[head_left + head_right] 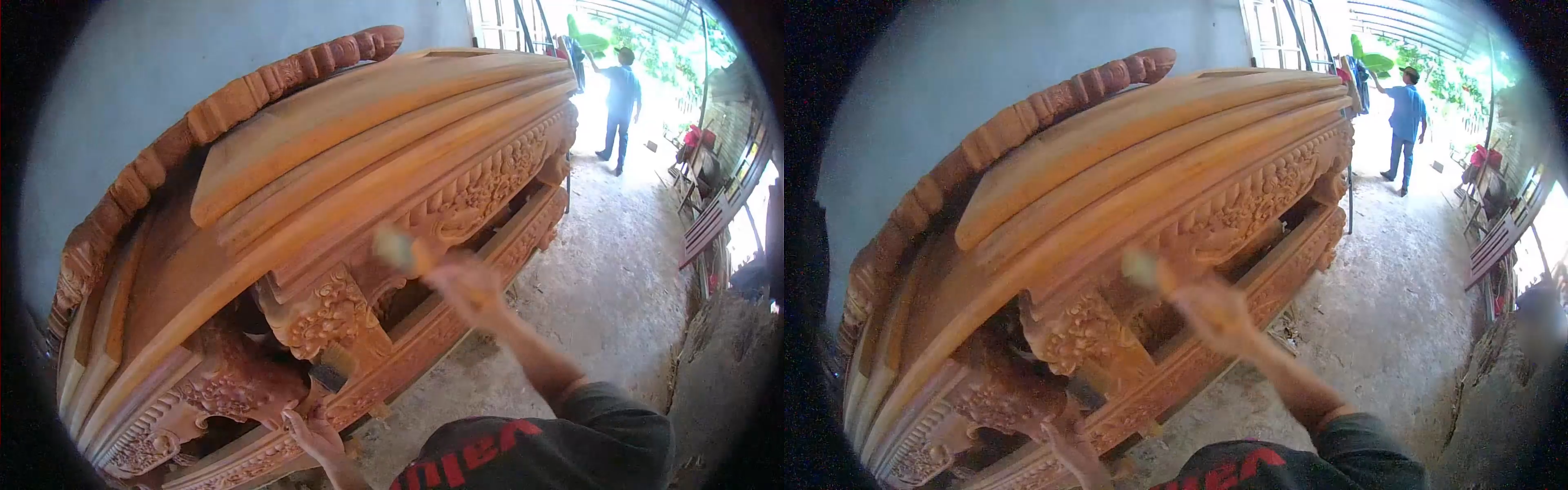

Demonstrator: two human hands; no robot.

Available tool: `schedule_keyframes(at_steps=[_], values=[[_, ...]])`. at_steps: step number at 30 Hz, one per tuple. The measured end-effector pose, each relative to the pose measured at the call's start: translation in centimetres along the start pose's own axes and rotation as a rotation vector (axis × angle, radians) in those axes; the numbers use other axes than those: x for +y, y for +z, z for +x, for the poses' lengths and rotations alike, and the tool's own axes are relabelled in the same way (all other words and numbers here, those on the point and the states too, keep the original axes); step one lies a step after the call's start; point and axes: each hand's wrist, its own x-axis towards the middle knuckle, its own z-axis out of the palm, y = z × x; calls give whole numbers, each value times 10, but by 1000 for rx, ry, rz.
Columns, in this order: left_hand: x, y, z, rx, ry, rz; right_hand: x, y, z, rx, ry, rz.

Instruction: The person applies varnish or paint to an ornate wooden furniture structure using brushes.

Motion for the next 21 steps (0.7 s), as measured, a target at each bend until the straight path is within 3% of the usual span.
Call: schedule_keyframes(at_steps=[3,5,8,10,13,14,16,17,18,19,21], values=[[7,-4,-5,16,-26,-34,53,-45,19,329,212,-85],[11,-3,-12,26,-34,-55,103,-62,21,493,241,-162],[14,6,-13,155,-39,6,74,-34,13,382,288,-290],[20,20,-14,118,-23,-20,9,-2,9,175,7,-215],[39,42,-15,78,43,4,-35,23,-11,3,-149,177],[46,49,-12,117,54,1,-49,19,-7,-100,-81,202],[61,60,-2,-34,130,-96,-54,19,-6,-233,-25,246],[66,64,2,-1,143,-99,-47,15,-6,-112,140,287],[70,68,6,-100,143,-106,-43,14,-6,7,307,319],[72,69,8,-201,144,-116,-47,15,-1,-24,296,329],[51,75,14,-153,188,-72,-55,18,13,227,388,391]])
